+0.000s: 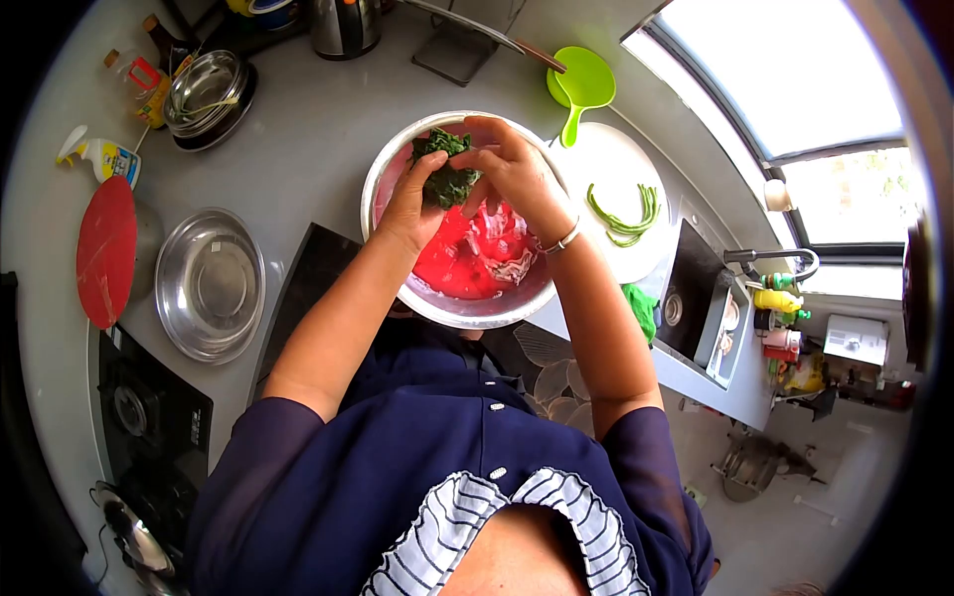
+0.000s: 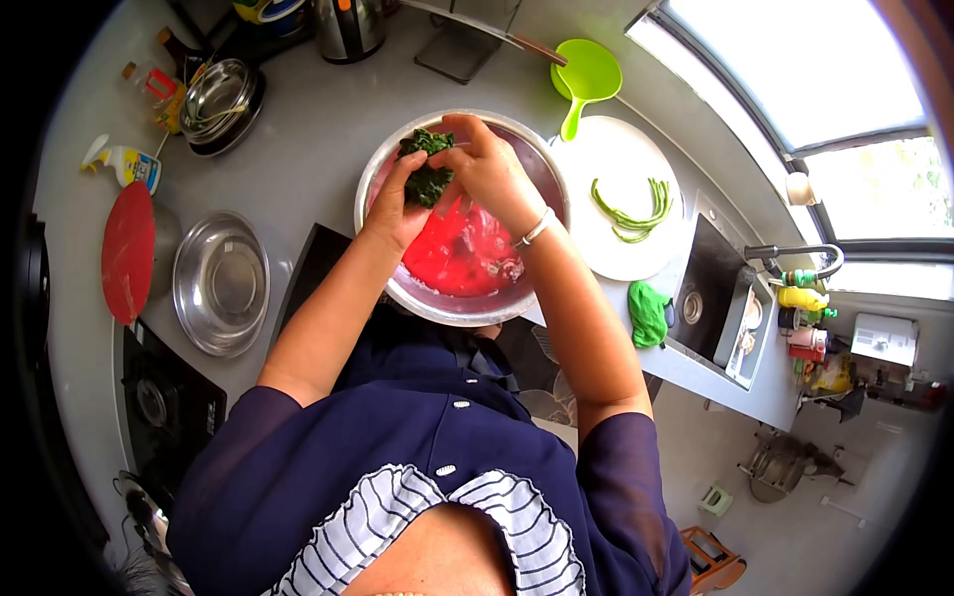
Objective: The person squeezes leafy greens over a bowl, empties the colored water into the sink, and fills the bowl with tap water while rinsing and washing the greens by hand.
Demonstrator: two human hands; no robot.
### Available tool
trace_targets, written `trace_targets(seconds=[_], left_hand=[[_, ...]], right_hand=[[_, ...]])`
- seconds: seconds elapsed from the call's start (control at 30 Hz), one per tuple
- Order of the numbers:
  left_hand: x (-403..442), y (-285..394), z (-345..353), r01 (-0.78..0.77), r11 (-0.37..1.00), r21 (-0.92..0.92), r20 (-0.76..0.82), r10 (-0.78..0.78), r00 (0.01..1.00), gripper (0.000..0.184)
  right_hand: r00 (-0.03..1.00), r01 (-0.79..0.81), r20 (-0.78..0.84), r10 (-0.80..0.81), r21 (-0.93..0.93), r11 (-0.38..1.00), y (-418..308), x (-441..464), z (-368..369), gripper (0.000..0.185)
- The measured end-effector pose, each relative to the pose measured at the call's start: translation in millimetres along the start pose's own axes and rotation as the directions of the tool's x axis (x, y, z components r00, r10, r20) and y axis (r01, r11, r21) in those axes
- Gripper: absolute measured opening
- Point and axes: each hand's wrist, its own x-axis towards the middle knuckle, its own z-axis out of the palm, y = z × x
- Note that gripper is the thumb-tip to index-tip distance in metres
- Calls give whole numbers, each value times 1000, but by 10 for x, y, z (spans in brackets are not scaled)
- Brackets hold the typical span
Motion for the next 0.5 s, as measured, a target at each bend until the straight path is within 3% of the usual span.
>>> trace_targets(seconds=[0.13,0.27,0.37,0.43,0.5], left_hand=[[-5,-32,-25,74,996,-51,-7,-74,997,39],[18,-63,-28,41,999,-31,-8,-42,999,42],[-6,-18,32,85,996,7,42,-85,995,38],[-8,-27,55,34,996,79,86,-41,995,35],[58,-58,-65,37,990,138,116,-53,992,38]], right_hand=[[1000,-1,24,-1,87,996,86,5,-73,33],[1000,-12,14,11,137,991,161,26,-115,30],[999,-49,0,49,94,994,214,57,-99,28],[990,113,-63,-123,-134,984,165,44,-38,28],[992,99,-55,-111,-183,978,144,15,-18,27]])
